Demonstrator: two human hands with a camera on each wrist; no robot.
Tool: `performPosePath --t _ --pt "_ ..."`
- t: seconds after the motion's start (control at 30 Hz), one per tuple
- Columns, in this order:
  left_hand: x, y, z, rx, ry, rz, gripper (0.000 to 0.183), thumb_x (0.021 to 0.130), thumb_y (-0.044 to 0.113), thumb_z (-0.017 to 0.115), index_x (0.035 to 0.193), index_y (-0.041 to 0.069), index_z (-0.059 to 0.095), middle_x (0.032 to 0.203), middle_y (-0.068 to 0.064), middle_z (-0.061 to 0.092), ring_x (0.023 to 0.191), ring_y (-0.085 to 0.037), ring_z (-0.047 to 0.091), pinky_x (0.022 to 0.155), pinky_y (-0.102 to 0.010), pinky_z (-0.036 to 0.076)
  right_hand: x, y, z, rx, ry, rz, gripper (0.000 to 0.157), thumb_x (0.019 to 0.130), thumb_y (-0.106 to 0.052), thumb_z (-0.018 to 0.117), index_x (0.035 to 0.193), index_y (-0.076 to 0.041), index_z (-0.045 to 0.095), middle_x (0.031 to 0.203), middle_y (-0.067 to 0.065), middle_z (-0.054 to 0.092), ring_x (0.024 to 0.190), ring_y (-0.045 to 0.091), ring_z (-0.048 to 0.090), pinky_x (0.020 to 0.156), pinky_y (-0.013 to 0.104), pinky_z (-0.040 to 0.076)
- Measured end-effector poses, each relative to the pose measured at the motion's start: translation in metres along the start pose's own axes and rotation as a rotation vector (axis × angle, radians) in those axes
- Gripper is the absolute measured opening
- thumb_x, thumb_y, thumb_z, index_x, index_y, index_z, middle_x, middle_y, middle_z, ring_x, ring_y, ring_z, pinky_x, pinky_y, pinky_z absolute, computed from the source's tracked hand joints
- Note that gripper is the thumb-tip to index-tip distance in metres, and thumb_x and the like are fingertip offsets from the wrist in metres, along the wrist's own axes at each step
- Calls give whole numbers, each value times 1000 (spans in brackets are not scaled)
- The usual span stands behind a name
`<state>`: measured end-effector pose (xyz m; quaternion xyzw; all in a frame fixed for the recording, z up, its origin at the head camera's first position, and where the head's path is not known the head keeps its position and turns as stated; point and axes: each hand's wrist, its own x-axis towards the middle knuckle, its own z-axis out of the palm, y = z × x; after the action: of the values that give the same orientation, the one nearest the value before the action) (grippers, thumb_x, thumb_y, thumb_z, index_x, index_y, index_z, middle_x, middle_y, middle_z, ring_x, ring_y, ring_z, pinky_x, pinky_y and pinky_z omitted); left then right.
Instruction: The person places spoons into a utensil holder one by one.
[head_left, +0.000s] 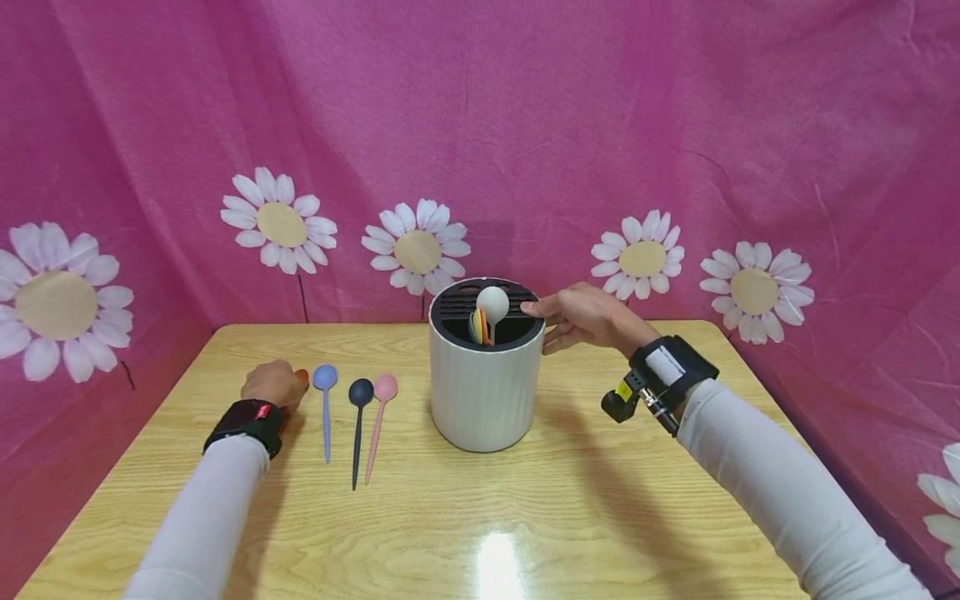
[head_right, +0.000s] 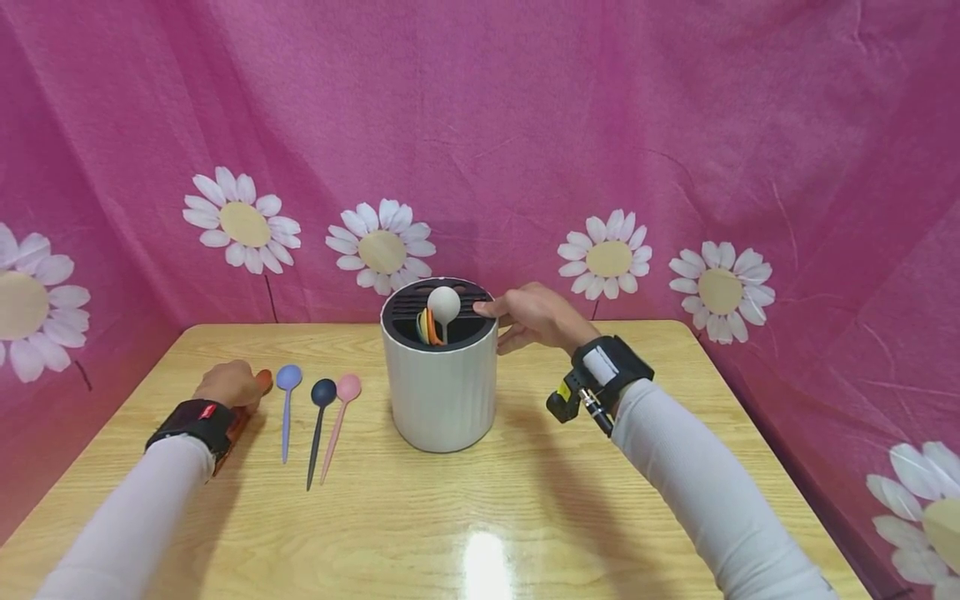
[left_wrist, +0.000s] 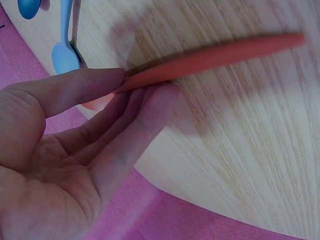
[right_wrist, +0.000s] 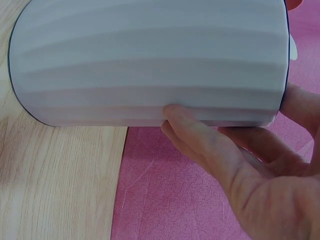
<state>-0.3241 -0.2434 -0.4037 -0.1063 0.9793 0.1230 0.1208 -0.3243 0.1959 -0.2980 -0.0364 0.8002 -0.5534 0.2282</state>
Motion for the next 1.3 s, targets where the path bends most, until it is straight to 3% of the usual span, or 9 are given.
performPosePath --t 0.1,0.3,0.43,0.67,0.93,1.13,1.3 --pt "-3 0 -2 -3 0 20 16 88 9 59 80 -5 61 80 -19 56 75 -32 56 58 -31 47 0 1 -1 -2 4 -1 49 103 -27 59 140 4 55 138 27 60 121 42 64 98 49 56" --pt "-5 -2 -4 -36 28 70 57 103 33 43 57 3 58 68 -15 57 65 -29 57 52 -30 44 0 1 0 11 10 3 48 103 -27 60 140 3 56 138 26 60 121 42 64 96 47 57" --pt "-2 -3 -5 -61 62 100 55 102 34 46 60 1 58 62 -13 56 61 -27 56 50 -29 42 1 1 1 11 6 1 49 103 -27 60 141 3 55 139 26 59 122 43 63 97 47 57" --pt "1 2 -16 -57 129 141 29 89 20 69 72 -1 58 72 -13 52 71 -29 50 57 -31 40 1 1 0 7 5 4 50 103 -27 59 142 4 54 139 27 59 123 43 62 98 48 57" --pt "-1 16 -29 -126 168 233 9 78 -2 65 69 -1 63 61 -4 46 60 -24 49 49 -27 38 1 1 0 0 5 -2 49 103 -27 59 140 4 56 137 27 60 119 41 65 98 48 56" --pt "-7 35 -41 -156 173 307 10 77 -1 64 67 1 65 58 -6 59 53 -23 61 46 -25 49 1 2 0 6 2 1 49 103 -27 59 141 4 55 138 28 59 121 42 64 100 49 55" --pt "-11 53 -52 -191 157 332 17 79 0 64 62 4 63 57 -5 60 53 -20 61 49 -26 52 2 3 0 9 5 -4 49 103 -28 60 140 5 56 138 27 60 121 42 64 99 49 56"
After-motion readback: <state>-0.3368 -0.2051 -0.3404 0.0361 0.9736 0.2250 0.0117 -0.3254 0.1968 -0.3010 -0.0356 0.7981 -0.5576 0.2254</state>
